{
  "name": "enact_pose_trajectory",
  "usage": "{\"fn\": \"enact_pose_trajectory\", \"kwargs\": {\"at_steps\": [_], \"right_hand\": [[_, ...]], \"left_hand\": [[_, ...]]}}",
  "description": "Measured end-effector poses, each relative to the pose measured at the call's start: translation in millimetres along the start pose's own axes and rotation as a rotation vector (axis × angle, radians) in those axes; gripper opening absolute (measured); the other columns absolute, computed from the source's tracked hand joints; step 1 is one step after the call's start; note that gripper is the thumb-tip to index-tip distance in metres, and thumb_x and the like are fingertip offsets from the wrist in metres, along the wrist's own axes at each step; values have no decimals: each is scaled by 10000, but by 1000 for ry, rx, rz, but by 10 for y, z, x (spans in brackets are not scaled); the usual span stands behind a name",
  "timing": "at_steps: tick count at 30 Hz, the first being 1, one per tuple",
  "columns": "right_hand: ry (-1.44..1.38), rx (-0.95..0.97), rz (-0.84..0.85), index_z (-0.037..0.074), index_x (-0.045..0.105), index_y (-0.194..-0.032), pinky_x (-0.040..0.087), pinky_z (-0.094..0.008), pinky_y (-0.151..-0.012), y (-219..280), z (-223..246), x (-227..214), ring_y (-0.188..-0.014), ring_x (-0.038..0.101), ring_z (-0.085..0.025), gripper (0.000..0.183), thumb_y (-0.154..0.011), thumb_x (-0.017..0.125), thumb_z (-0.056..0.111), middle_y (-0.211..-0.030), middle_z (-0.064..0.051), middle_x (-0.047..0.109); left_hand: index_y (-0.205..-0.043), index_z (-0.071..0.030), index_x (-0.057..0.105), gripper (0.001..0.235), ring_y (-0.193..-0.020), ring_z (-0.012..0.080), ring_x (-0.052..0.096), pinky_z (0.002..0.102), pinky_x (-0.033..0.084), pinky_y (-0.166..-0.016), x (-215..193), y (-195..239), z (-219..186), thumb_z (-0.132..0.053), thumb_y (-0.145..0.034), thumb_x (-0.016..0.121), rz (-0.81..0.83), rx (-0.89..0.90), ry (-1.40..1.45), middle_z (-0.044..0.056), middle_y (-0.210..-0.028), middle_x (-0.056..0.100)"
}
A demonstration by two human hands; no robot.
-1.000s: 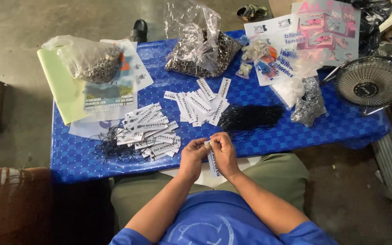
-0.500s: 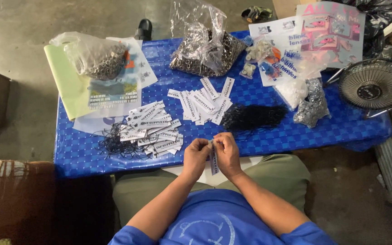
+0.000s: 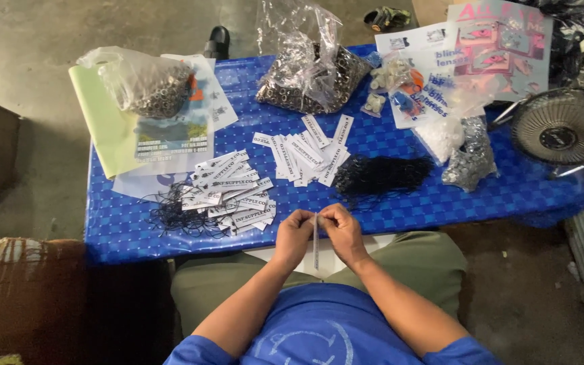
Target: Attaching black strings to white paper labels by threading them through pre-punched holes.
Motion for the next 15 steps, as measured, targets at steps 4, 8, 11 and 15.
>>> {"fn": "enact_pose_trajectory", "kwargs": {"at_steps": [4, 8, 11, 15], "right_hand": [[-30, 110, 35, 115, 734, -860, 551, -350, -795, 11, -118, 23, -884, 686, -189, 40, -898, 742, 105, -947, -59, 755], [-54, 210, 66, 136, 761, -853, 549, -337, -814, 32, -227, 51, -881, 684, -153, 53, -900, 736, 127, -947, -31, 768], [-82, 239, 85, 124, 774, -862, 551, -330, -797, 50, -129, 57, -855, 664, -142, 66, -906, 724, 123, -944, -45, 767], [-150, 295, 125, 121, 783, -901, 548, -312, -765, 82, -23, 77, -803, 627, -123, 134, -951, 665, 161, -981, -39, 767]], "left_hand": [[-997, -123, 774, 119, -767, 187, 666, 333, 542, -728, -15, -20, 17, -117, -928, 677, -28, 55, -115, 110, -812, 725], [-1009, -122, 754, 122, -788, 183, 625, 339, 521, -750, 28, -66, 172, -107, -950, 648, -22, 91, -156, 91, -826, 701], [-1010, -110, 720, 100, -786, 224, 629, 366, 519, -746, 33, -43, 148, -127, -970, 630, -5, 123, -216, 108, -827, 687], [-985, -88, 665, 108, -784, 329, 673, 411, 531, -737, 21, 53, -101, -160, -1006, 587, -12, 174, -380, 144, -806, 680]]}}
Point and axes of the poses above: each hand's wrist, its own y-axis away from the middle knuckle, its own x-axis out of the palm, z = x × y, the point moved 9 cm from there along -y, towards the middle knuckle
